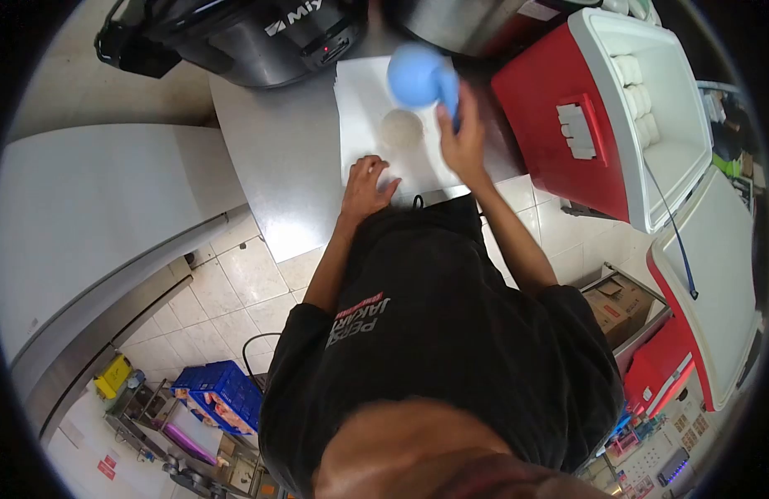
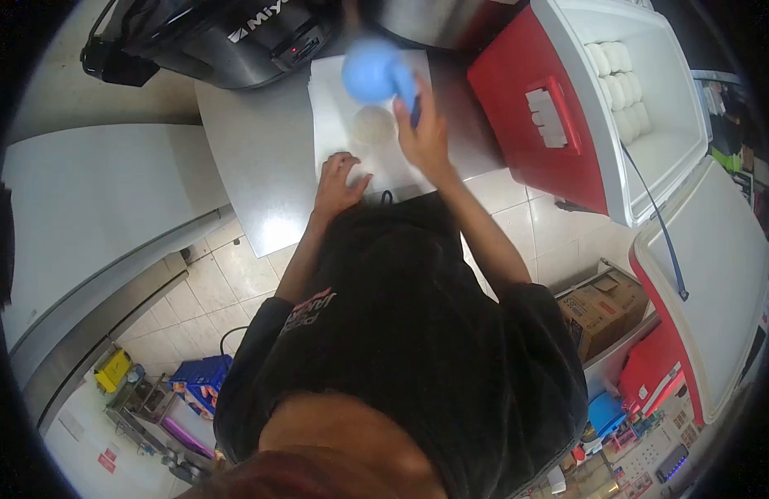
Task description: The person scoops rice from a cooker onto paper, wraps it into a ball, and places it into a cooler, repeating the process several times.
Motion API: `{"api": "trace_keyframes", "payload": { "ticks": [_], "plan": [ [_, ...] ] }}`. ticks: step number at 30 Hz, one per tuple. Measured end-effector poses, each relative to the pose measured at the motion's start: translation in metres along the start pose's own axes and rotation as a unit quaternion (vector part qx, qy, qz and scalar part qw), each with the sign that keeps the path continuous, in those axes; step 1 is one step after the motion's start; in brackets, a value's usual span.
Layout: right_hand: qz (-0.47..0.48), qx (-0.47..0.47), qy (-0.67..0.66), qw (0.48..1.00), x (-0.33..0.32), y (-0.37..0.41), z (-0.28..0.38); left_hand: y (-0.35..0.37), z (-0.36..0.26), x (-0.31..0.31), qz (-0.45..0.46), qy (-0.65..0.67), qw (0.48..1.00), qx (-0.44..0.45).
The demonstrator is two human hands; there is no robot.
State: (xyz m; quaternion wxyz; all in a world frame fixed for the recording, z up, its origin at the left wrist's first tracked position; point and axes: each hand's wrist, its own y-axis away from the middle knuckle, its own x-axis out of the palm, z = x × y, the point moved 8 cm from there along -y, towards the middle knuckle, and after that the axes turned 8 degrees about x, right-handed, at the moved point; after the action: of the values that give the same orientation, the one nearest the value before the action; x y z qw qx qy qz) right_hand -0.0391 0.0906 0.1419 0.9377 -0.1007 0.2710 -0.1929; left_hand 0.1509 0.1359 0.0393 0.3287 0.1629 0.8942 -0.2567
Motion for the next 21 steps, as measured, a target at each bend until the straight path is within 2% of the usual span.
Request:
{"api": "trace_keyframes", "payload": {
  "ticks": [1,3,4,5,6,7,8,11,12,13,14,15,16,17,19,21],
  "plan": [
    [-0.033,0.013,-0.070,0.997,-0.011,-0.019,0.010,0.003,-0.001,0.003,0.004,0.000,1.000,-0.003],
    [-0.059,-0.022,-0.153,0.986,-0.041,-0.062,0.057,0.002,0.000,0.010,0.025,-0.022,0.999,0.016],
    [-0.043,0.038,-0.125,0.990,-0.062,-0.101,0.084,0.000,0.004,0.014,0.029,-0.008,0.999,0.020],
    [-0.021,0.058,-0.095,0.994,-0.072,-0.121,0.087,-0.001,0.005,0.016,0.029,-0.007,0.999,0.022],
    [-0.014,0.003,-0.094,0.995,-0.075,-0.130,0.126,-0.002,0.007,0.020,0.046,-0.006,0.999,0.020],
    [-0.029,-0.034,-0.031,0.999,-0.087,-0.151,0.130,-0.001,0.007,0.023,0.065,-0.005,0.998,0.018],
    [-0.030,-0.034,-0.031,0.998,-0.093,-0.171,0.128,-0.003,0.005,0.020,0.065,-0.005,0.998,0.018],
    [0.036,0.031,-0.035,0.998,-0.093,-0.216,0.113,-0.013,0.000,0.010,0.047,0.022,0.999,0.008],
    [0.046,0.080,-0.208,0.974,-0.087,-0.218,0.103,-0.015,0.004,0.013,0.062,0.038,0.997,-0.006],
    [0.047,0.080,-0.208,0.974,-0.085,-0.218,0.093,-0.017,0.007,0.015,0.076,0.054,0.995,-0.020],
    [-0.067,-0.065,-0.041,0.995,-0.101,-0.213,0.102,-0.019,0.008,0.014,0.075,0.054,0.995,-0.021],
    [-0.177,-0.208,0.129,0.953,-0.106,-0.196,0.116,-0.022,0.009,0.013,0.080,0.052,0.995,-0.034],
    [-0.114,-0.150,0.003,0.982,-0.100,-0.174,0.119,-0.023,0.008,0.013,0.087,0.051,0.994,-0.048],
    [-0.050,-0.085,-0.123,0.987,-0.091,-0.146,0.122,-0.024,0.007,0.011,0.090,0.053,0.993,-0.051],
    [0.073,-0.123,0.056,0.988,-0.056,-0.102,0.085,-0.031,0.009,0.007,0.091,0.063,0.991,-0.068],
    [0.332,-0.127,0.076,0.931,-0.002,-0.042,0.035,-0.037,0.010,0.002,0.106,0.072,0.987,-0.093]
  ]
}}
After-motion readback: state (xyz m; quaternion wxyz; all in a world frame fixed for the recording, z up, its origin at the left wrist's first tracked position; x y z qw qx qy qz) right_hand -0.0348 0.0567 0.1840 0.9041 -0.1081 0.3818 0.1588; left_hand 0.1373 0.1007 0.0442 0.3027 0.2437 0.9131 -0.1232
